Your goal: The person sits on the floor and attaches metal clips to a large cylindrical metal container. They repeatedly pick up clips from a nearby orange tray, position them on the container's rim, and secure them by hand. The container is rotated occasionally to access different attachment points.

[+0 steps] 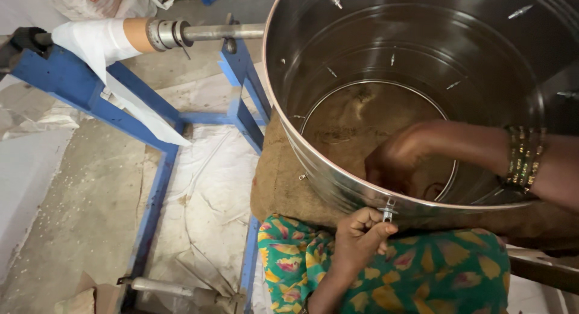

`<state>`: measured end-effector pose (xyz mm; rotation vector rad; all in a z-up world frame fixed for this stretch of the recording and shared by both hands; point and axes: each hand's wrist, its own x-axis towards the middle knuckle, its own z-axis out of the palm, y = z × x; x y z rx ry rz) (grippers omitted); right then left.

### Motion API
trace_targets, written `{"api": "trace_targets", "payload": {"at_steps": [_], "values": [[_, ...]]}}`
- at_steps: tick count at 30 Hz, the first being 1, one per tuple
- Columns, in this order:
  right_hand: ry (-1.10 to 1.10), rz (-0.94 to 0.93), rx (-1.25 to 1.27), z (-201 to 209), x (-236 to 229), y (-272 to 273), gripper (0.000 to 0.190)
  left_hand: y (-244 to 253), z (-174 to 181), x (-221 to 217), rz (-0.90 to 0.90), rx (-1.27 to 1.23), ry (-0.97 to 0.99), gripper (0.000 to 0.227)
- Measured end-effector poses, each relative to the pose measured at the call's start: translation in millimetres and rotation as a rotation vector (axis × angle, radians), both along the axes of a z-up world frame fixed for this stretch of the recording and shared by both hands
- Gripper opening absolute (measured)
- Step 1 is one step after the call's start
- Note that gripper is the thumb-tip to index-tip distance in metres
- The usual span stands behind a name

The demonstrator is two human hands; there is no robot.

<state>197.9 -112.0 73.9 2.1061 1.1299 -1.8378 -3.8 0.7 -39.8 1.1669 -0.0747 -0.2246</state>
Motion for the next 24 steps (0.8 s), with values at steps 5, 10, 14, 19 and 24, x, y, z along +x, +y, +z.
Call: {"api": "trace_targets", "payload": {"at_steps": [5, 10, 14, 19, 24], "values": [[-0.112, 0.154, 0.204, 2.8, 9.8, 3.1, 0.029, 2.6, 2.0, 1.2, -0.015, 0.032, 0.090, 0.015], [-0.559, -0.246, 0.208, 56.1, 30.5, -3.2, 0.037, 4.0, 8.9, 1.8, 0.033, 0.013, 0.067, 0.015], [-0.951, -0.417, 0.367, 121.0, 28.2, -17.2, 0.039, 2.9, 14.8, -0.3, 0.069, -0.029, 0.016, 0.016], [-0.945, -0.742, 0.878, 177.2, 0.8, -53.6, 0.038, 8.7, 15.9, -6.3, 0.109, 0.002, 0.010, 0.019], [-1.149, -0.809, 0.922, 171.9, -24.4, -150.6, 0.028, 15.3, 7.2, -10.9, 0.194, 0.100, -0.052, 0.030]]}}
